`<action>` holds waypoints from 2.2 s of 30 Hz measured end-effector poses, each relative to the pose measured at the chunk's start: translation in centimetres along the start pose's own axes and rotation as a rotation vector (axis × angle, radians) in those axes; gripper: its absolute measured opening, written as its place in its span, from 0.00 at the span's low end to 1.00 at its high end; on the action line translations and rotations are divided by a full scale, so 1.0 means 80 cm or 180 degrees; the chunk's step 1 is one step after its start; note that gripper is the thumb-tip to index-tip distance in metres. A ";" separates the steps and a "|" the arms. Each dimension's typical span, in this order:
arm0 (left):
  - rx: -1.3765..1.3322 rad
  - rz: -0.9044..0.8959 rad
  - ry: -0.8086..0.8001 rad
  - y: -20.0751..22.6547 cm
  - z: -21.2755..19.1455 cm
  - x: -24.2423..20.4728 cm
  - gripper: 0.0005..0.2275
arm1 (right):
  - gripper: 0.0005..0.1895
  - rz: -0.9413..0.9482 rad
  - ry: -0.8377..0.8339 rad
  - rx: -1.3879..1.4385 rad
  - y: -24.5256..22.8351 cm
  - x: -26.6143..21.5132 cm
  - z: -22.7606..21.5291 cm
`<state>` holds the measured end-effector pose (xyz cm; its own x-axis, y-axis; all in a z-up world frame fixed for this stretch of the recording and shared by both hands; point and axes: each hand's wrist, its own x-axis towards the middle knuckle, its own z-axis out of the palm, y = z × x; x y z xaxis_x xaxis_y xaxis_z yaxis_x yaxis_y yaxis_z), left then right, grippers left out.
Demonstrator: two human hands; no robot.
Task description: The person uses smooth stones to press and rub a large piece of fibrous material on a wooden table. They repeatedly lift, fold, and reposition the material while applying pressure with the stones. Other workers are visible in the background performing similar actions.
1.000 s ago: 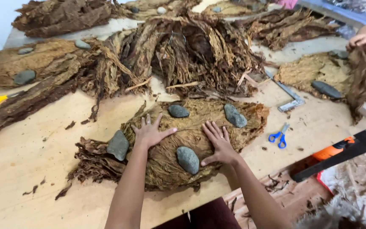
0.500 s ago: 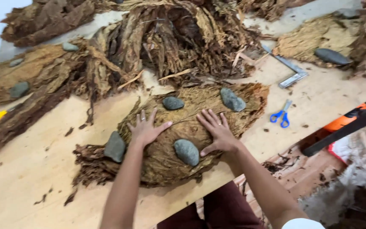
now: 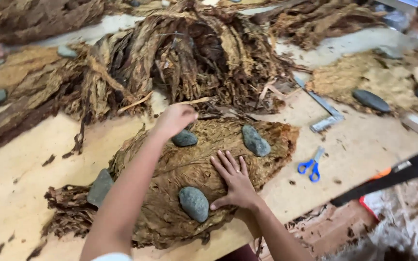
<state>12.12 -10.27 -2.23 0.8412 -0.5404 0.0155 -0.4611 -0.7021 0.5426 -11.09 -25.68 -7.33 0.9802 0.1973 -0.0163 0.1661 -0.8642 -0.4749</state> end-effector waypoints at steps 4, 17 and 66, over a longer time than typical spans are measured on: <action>-0.0029 -0.0362 0.0603 0.031 -0.008 0.052 0.11 | 0.74 0.0096 -0.0167 -0.0145 0.002 0.002 0.003; 0.0855 -0.1421 0.0680 -0.009 0.057 0.209 0.22 | 0.68 -0.0284 0.0346 -0.0052 0.012 0.001 0.005; -0.0480 -0.1602 0.0259 -0.026 -0.065 0.139 0.13 | 0.70 -0.0222 0.0224 -0.0114 0.009 0.005 0.012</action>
<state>23.91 -12.45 1.18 0.9699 -0.1120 -0.2160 0.0459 -0.7877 0.6143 -10.66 -25.77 -8.48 0.9710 0.2258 0.0781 0.2368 -0.8657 -0.4410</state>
